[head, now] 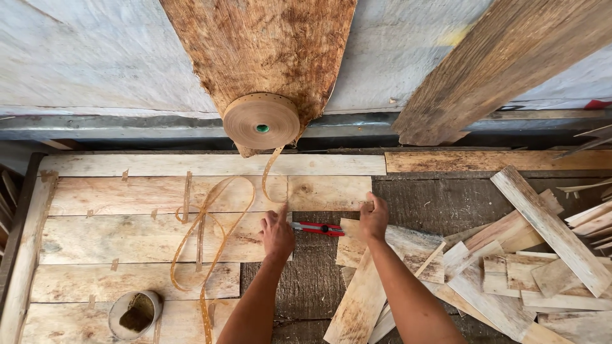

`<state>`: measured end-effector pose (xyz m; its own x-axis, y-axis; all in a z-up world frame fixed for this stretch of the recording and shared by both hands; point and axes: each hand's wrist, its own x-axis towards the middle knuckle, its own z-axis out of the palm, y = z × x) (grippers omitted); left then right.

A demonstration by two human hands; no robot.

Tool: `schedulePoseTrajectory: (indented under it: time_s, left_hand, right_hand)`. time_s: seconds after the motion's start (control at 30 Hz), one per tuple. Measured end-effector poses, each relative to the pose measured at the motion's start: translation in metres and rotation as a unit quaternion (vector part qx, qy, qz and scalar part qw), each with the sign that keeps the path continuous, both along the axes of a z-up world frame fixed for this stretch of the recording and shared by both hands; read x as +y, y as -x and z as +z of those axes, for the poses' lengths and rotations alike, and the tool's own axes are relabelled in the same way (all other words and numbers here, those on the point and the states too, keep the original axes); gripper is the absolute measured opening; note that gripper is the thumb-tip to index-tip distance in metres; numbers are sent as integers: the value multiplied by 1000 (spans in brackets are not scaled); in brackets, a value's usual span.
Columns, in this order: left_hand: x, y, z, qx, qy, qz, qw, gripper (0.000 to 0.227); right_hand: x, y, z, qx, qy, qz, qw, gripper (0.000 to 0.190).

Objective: Trimming thin wood veneer strips using a utility knife on a wooden workbench.

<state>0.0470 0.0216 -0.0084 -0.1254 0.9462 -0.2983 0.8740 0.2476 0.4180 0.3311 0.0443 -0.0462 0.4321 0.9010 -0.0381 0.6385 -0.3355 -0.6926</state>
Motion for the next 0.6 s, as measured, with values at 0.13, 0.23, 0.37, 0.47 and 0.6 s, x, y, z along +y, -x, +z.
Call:
schedulePoseTrajectory:
  time_s: [0.13,0.23,0.37,0.47,0.6]
  left_hand:
    - [4,1,-5,-4,21,1,1000,67]
    - [4,0,-6,-5,26,1,1000,67]
    - [3,0,-5,4,34,-1,999,66]
    - [2,0,-1,5,28,-6,1000,65]
    - [3,-1,-5,28,39,-32,998,72]
  right_hand:
    - [9,11,34,74,34,-56,995,43]
    - [7,12,43,99,71,-68,990,43]
    - [6,7,38,74,57,-47,995,44]
    - [3,2,21,38,28,-23,999,44]
    - [1,8,27,-13,5,-1,1000,43]
